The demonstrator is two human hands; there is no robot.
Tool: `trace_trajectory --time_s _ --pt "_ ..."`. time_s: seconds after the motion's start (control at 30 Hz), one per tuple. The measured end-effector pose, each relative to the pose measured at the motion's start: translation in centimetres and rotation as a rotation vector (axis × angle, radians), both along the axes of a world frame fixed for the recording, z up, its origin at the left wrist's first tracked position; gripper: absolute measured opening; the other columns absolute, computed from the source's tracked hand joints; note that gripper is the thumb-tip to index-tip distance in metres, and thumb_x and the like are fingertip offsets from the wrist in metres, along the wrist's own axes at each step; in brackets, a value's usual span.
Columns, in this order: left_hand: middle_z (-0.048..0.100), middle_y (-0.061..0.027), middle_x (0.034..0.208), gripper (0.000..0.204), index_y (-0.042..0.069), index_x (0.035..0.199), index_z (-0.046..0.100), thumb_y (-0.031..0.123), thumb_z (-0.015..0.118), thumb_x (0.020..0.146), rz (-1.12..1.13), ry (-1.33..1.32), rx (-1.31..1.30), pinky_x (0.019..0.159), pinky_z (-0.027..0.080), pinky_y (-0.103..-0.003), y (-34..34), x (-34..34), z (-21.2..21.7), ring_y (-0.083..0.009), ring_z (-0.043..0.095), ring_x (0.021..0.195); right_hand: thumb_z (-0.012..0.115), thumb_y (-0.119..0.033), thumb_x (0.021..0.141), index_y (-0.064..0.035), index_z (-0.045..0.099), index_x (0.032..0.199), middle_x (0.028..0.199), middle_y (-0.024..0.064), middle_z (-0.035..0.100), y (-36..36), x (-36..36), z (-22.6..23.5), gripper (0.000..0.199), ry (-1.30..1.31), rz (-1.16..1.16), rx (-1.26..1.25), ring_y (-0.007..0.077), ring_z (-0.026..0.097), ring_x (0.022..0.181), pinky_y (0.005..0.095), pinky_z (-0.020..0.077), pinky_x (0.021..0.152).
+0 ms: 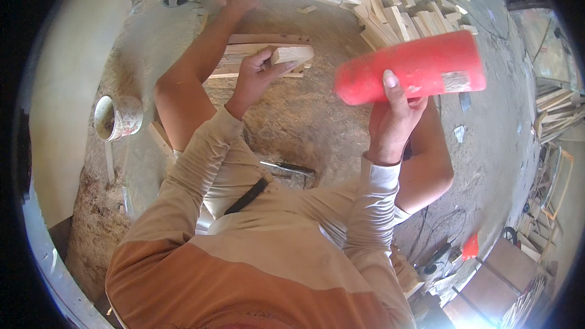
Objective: The person applies glue to wood pieces and hammers them together to assemble a rectangular frame on a workshop floor.
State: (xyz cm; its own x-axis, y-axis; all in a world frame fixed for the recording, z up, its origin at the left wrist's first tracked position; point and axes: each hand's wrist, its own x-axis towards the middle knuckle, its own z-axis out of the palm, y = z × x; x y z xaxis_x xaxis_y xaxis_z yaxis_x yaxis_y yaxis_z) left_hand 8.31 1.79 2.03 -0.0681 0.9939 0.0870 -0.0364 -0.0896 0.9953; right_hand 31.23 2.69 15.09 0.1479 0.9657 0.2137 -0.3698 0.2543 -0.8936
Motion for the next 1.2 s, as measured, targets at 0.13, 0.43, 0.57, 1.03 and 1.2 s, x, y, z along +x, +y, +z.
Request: trace_trajectory --time_s 0.13,0.43,0.57,1.03,1.2 --pt "0.071 -0.0045 0.094 0.030 -0.003 0.114 0.068 0.010 0.076 0.088 -0.123 0.047 0.050 0.076 0.050 -0.023 -0.6 1.8 0.9 -0.0072 0.062 0.086 0.074 -0.011 0.084 0.0001 0.045 0.137 0.123 0.0184 0.061 1.0 -1.7 1.5 0.061 0.043 0.032 0.113 0.0380 0.062 0.113 0.0532 0.0481 0.105" --pt "0.072 -0.0082 0.096 0.030 -0.003 0.114 0.068 0.009 0.076 0.087 -0.178 0.122 0.107 0.081 0.057 -0.028 -1.0 2.6 1.3 -0.0109 0.067 0.088 0.071 -0.005 0.086 -0.0014 0.049 0.134 0.120 0.0152 0.062 1.8 -3.6 -0.4 0.053 0.185 0.081 0.053 0.0330 0.063 0.111 0.0491 0.0517 0.101" --pt "0.072 -0.0087 0.097 0.030 -0.003 0.113 0.068 0.009 0.076 0.087 -0.210 0.126 0.099 0.082 0.057 -0.028 -1.0 2.5 1.7 -0.0111 0.067 0.088 0.071 -0.004 0.086 -0.0021 0.050 0.132 0.119 0.0135 0.063 2.2 -3.9 -1.2 0.051 0.181 0.049 0.040 0.0284 0.064 0.108 0.0469 0.0533 0.098" --pt "0.072 -0.0053 0.083 0.026 -0.001 0.106 0.071 0.010 0.079 0.084 -0.147 0.101 0.081 0.065 0.049 -0.022 -1.0 2.7 1.5 -0.0063 0.063 0.073 0.073 -0.002 0.085 -0.0013 0.056 0.124 0.113 0.0108 0.065 2.7 -1.4 -1.8 0.043 0.144 -0.051 0.025 0.0244 0.065 0.104 0.0417 0.0552 0.094" --pt "0.070 -0.0029 0.084 0.025 0.000 0.107 0.071 0.012 0.078 0.086 -0.149 0.097 0.052 0.065 0.046 -0.021 -1.1 2.6 1.2 -0.0055 0.060 0.073 0.075 -0.002 0.084 -0.0010 0.058 0.121 0.109 0.0100 0.066 3.2 0.3 -2.9 0.042 0.044 -0.079 0.028 0.0210 0.065 0.101 0.0374 0.0530 0.094"
